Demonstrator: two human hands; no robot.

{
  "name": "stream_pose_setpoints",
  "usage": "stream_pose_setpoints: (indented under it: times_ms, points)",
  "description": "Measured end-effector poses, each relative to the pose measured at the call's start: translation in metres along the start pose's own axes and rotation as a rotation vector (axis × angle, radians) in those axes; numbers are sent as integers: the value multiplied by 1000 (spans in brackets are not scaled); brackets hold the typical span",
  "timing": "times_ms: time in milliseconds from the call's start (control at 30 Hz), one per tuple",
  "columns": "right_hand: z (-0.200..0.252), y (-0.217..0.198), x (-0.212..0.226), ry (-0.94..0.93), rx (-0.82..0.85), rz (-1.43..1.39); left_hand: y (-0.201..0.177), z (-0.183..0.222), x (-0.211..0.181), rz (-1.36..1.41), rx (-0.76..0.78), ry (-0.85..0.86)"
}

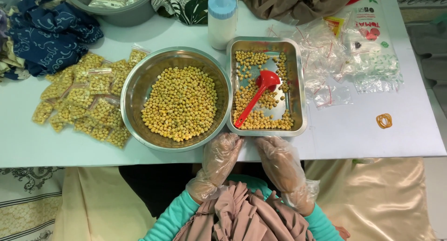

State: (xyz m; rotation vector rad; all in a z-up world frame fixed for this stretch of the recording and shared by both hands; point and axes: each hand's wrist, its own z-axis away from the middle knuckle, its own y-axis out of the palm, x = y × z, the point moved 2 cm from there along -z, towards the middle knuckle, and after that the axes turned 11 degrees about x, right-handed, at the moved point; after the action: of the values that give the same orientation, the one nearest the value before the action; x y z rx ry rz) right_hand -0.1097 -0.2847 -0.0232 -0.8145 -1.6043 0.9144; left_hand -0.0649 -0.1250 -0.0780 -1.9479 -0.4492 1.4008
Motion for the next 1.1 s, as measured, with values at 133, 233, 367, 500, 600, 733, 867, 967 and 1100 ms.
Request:
stream_pose_setpoints:
  times_ms: [133, 233, 367, 500, 600, 733, 867, 967, 1100]
  points:
    - [-8, 14, 5, -98, -21, 191, -14, 2, -18, 57, -53, -29]
    - [-11, 28, 3, -178, -30, 401, -9, 5, -8, -86, -44, 23]
    - [-15, 17, 18, -132, 3, 500, -10, 5, -10, -52, -55, 38]
    - [-11, 19, 17, -131, 11, 550, 0, 8, -4, -29, -90, 55]
    - [-10, 28, 11, -134, 8, 558, -14, 5, -26, -78, -200, 90]
    - [-14, -9, 31, 229, 171, -77, -13, 7, -29, 63, -183, 4]
    - [-23, -34, 21, 236, 18, -75, -23, -9, -36, -126, -197, 356]
    - [-29, -33, 10, -76, -150, 233, -17, -19, -39, -287, -210, 416]
    - [-40, -28, -6, -143, -223, 85, -17, -22, -44, -386, -176, 396]
